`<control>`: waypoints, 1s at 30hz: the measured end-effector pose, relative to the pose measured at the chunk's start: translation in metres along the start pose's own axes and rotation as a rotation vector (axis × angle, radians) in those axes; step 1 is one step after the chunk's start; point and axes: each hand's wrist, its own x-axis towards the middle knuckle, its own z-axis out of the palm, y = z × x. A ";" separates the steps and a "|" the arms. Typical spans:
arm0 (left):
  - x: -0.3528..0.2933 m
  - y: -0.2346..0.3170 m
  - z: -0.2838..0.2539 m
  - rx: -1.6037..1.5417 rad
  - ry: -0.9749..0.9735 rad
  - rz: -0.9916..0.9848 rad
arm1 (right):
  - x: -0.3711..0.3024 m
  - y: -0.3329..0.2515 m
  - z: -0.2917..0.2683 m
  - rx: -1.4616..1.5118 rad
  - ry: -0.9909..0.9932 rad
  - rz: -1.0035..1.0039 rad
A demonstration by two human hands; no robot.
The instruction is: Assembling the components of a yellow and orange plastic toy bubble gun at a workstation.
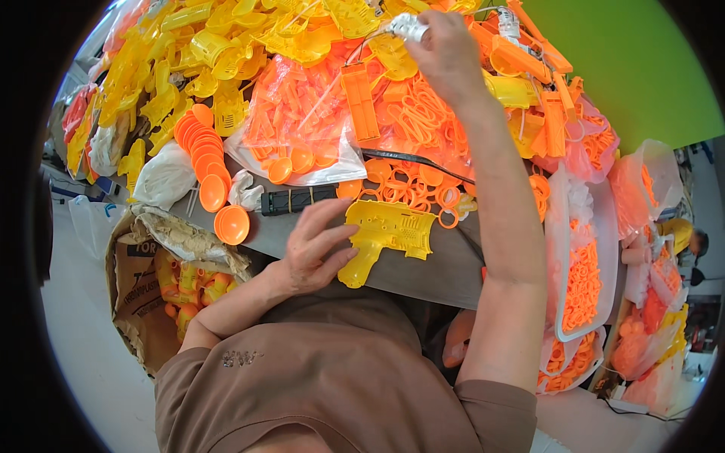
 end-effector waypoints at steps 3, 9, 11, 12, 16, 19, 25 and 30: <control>0.025 0.020 -0.036 0.088 0.136 0.015 | 0.006 -0.032 -0.047 0.186 0.029 -0.041; 0.111 0.025 -0.088 0.042 0.283 0.012 | 0.000 -0.081 -0.114 0.687 -0.201 0.068; 0.152 0.030 -0.091 0.039 0.177 -0.129 | 0.016 -0.049 -0.074 1.235 -0.210 -0.381; 0.170 0.042 -0.092 0.037 0.175 -0.127 | 0.024 -0.039 -0.058 1.761 -0.213 -0.872; 0.206 0.048 -0.097 -0.430 -0.142 -0.352 | 0.031 -0.058 -0.067 1.747 -0.284 -0.991; 0.213 0.032 -0.101 -0.491 -0.343 -0.331 | 0.002 -0.101 -0.111 1.117 -0.126 -0.354; 0.207 0.040 -0.089 -0.541 -0.198 -0.454 | -0.049 -0.099 -0.107 0.431 0.209 0.036; 0.203 0.039 -0.085 -0.502 -0.126 -0.485 | -0.085 -0.115 -0.080 0.608 0.273 0.143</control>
